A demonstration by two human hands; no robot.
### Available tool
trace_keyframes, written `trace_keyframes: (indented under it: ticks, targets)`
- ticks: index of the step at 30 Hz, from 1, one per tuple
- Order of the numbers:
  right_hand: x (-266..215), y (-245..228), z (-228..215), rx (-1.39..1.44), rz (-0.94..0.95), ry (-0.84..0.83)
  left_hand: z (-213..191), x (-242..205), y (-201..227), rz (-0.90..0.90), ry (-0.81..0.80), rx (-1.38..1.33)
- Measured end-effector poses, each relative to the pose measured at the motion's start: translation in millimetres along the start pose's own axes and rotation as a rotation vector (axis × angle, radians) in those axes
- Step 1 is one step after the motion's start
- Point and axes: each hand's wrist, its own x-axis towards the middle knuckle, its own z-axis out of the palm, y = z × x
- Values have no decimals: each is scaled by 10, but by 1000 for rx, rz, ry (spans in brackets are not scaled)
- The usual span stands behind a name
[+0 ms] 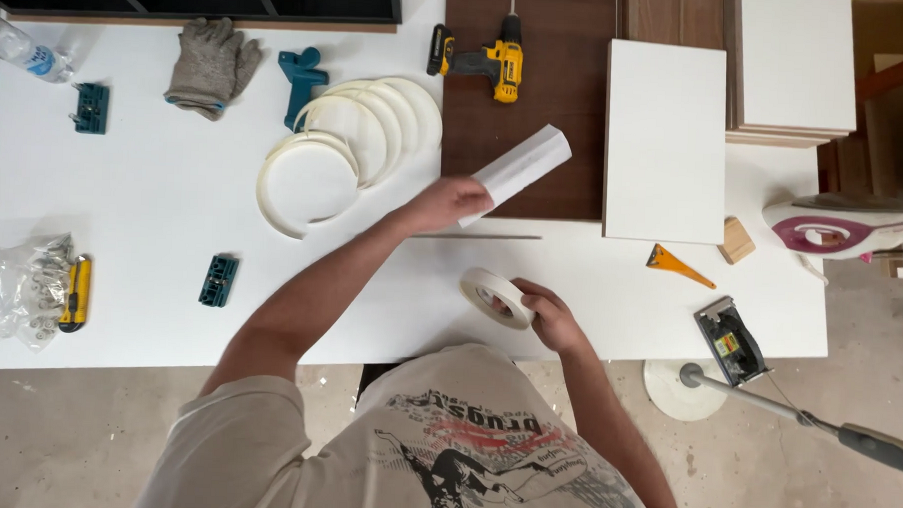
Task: Applying heat-activated edge banding to a melamine board using an iron and manual pressure.
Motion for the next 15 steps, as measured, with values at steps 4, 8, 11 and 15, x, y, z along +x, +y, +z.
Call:
trace_keyframes:
  ticks: [4, 8, 11, 15]
  targets:
    - [197, -288, 37, -90, -287, -362, -95, -569, 473, -60, -590, -278]
    - [176, -661, 227, -287, -441, -395, -24, -999, 358, -133, -405, -491]
    - [-39, -891, 507, -483, -258, 14, -103, -1293, 634, -300, -200, -228]
    - [24, -477, 595, -239, -144, -119, -110, -1542, 736, -359, -203, 81]
